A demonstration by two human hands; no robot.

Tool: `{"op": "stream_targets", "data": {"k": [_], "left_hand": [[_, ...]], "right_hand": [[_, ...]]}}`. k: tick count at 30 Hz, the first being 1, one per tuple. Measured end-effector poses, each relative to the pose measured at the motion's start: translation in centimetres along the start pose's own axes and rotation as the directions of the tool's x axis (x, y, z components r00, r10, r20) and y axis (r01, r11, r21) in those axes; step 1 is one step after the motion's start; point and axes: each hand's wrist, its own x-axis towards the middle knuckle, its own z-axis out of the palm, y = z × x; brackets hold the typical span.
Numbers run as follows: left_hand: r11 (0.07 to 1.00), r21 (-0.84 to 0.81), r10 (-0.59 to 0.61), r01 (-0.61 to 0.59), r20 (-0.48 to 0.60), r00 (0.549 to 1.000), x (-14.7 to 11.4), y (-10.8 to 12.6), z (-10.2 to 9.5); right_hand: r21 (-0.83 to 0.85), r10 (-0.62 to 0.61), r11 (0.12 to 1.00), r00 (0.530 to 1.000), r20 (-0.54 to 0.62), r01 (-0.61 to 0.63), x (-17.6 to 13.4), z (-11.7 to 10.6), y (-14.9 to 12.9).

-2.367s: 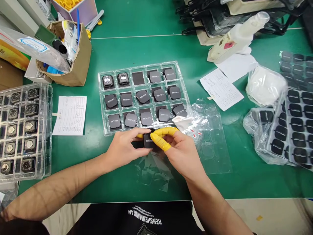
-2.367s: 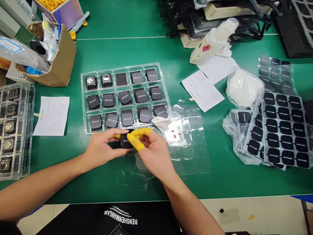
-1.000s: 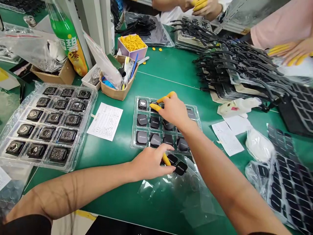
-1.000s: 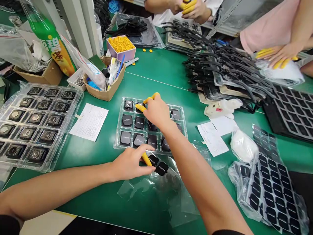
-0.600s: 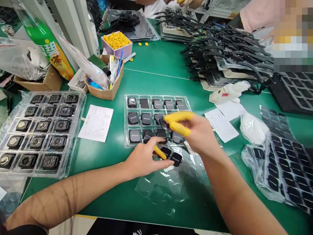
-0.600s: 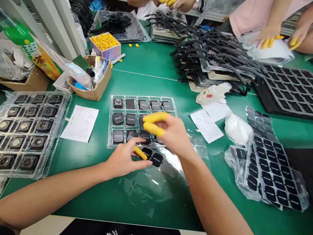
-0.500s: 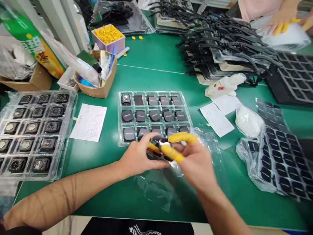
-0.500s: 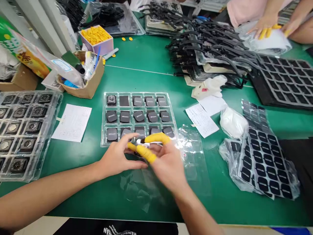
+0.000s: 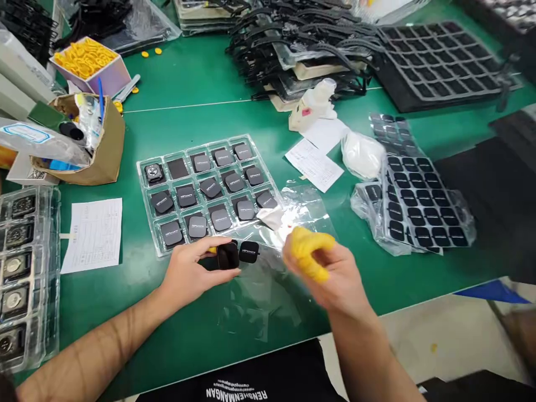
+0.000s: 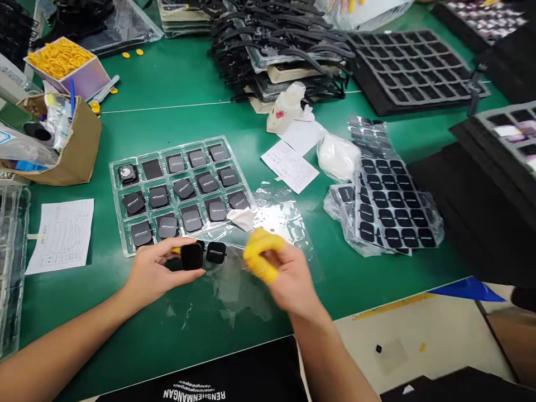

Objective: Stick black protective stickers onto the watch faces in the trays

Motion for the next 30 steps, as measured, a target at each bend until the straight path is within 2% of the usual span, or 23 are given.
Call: {"op": "stream_targets", "data": {"k": [2,4,6,8,9,11,13,15,17,20,23,25,27,28,30], "left_hand": [[1.000,0.007,0.019,-0.019,-0.008,1.000,0.0,0.0,0.0],[1.000,0.012,0.026,-0.026,-0.007,1.000,0.0,0.0,0.1],[1.000,0.014,0.021,-0.020,-0.006,1.000,0.0,0.2,0.1],[1.000,0.006,0.011,-0.011,-0.004,1.000,-0.1,0.2,0.1],[1.000,-0.004,0.009,-0.009,-0.006,1.000,-0.1,0.2,0.1],[1.000,-0.023,0.008,-0.008,-0.009,1.000,-0.1,0.0,0.1],[0.999,-0.032,0.009,-0.010,-0.006,1.000,-0.1,-0.2,0.2],[1.000,-0.010,0.012,-0.012,0.002,1.000,-0.2,-0.5,0.2],[1.000,-0.010,0.010,-0.010,-0.010,1.000,-0.2,-0.6,0.2],[0.998,-0.060,0.022,-0.024,-0.032,0.999,-0.2,-0.7,0.3],[0.998,-0.018,0.067,-0.068,-0.021,0.998,-0.2,-0.8,0.4],[0.996,-0.013,0.089,-0.090,-0.040,0.995,-0.2,-0.9,0.5],[0.992,-0.038,0.117,-0.120,-0.068,0.991,-0.3,-1.0,0.5],[0.988,-0.043,0.142,-0.146,-0.079,0.987,-0.3,-1.0,0.5],[0.980,-0.014,0.198,-0.200,-0.078,0.977,-0.4,-1.1,0.5]], "right_hand": [[-0.187,0.024,0.981,0.991,-0.130,-0.048,0.8,-2.1,2.0],[-0.368,-0.069,0.930,0.978,-0.196,-0.008,2.1,-3.1,3.9],[-0.494,-0.243,0.856,0.962,-0.122,0.153,3.6,-3.0,5.0],[-0.545,-0.430,0.761,0.903,-0.019,0.351,4.6,-2.4,5.1],[-0.540,-0.502,0.728,0.865,-0.002,0.422,4.8,-2.0,4.7],[-0.463,-0.572,0.728,0.820,-0.006,0.505,4.5,-1.0,3.3],[-0.314,-0.574,0.771,0.818,0.036,0.554,3.6,0.4,1.5],[-0.202,-0.592,0.766,0.792,0.149,0.610,2.6,2.3,0.1],[-0.207,-0.607,0.741,0.770,0.197,0.638,2.0,4.0,-0.5],[-0.256,-0.581,0.750,0.792,0.186,0.610,1.9,5.2,-0.3],[-0.235,-0.573,0.755,0.790,0.220,0.613,2.4,4.8,0.1],[-0.439,-0.569,0.691,0.807,0.159,0.574,2.7,3.9,0.2],[-0.676,-0.532,0.603,0.845,0.057,0.425,2.6,2.6,0.2],[-0.718,-0.487,0.599,0.873,0.027,0.356,2.3,2.0,0.3],[-0.648,-0.358,0.698,0.932,0.051,0.303,1.3,1.1,0.6]]}}
